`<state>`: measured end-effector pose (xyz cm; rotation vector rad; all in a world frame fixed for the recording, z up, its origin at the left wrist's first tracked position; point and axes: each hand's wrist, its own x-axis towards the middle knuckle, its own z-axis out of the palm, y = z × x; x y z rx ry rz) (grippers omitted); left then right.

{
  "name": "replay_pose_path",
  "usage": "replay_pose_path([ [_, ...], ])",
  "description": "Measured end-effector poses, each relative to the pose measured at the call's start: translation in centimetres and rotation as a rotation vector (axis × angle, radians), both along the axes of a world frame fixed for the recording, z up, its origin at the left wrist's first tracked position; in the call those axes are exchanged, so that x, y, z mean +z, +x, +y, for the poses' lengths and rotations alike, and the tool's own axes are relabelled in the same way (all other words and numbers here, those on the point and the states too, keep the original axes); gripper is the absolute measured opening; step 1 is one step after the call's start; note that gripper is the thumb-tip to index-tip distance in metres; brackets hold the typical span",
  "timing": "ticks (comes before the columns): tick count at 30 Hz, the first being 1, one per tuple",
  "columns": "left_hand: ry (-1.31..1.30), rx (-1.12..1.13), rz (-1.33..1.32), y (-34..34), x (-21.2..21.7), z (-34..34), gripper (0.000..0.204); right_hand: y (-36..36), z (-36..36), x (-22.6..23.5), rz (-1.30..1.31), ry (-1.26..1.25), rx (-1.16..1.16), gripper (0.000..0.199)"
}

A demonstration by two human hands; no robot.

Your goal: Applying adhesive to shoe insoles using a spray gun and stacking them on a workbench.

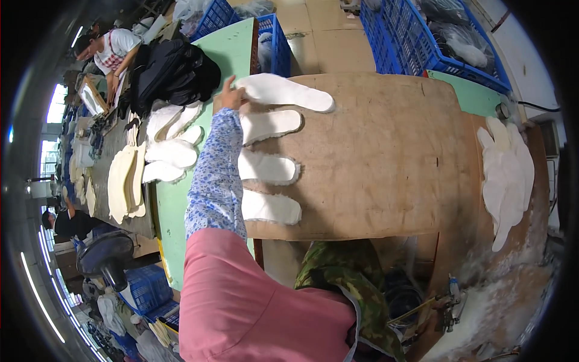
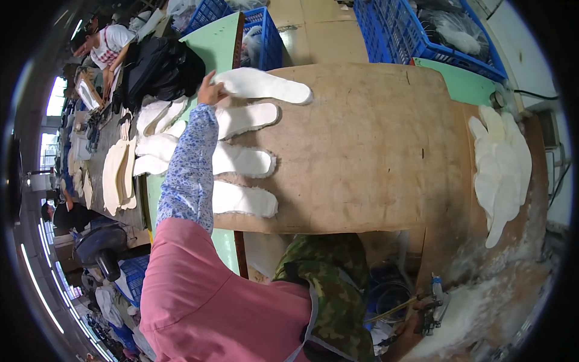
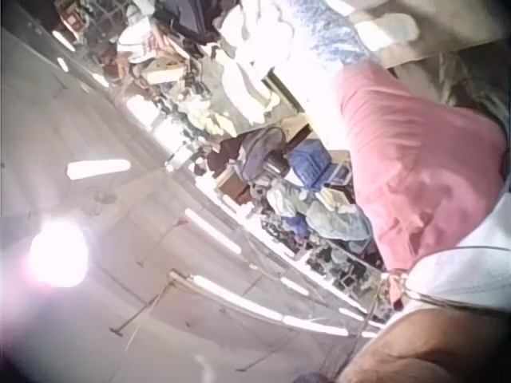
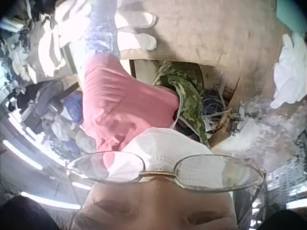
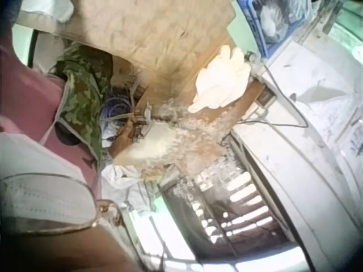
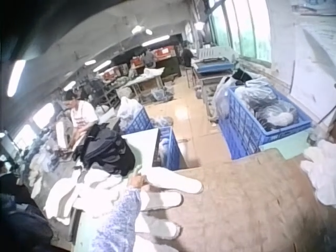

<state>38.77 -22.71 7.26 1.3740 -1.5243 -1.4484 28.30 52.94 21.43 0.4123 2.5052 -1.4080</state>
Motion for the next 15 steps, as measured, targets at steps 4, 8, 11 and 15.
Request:
replay_pose_path([
  [4, -0.305, 0.126, -0.291, 3.3, -1.9, -3.0, 0.05, -0.1, -2.6, 1.0, -0.075, -0.006, -0.013, 0.011],
  [8, -0.627, -0.011, -0.777, 8.1, -3.8, -5.4, 0.043, -0.5, -5.8, 2.0, -0.087, -0.001, 0.005, 0.014],
  [11, -0.687, -0.109, -0.843, 10.2, -5.1, -6.2, 0.048, -0.6, -5.7, 2.3, -0.092, -0.082, -0.022, 0.017],
  [15, -0.547, -0.422, -1.078, 11.5, -4.5, -8.9, 0.083, -1.3, -4.2, 3.0, -0.209, 0.157, 0.093, 0.022],
])
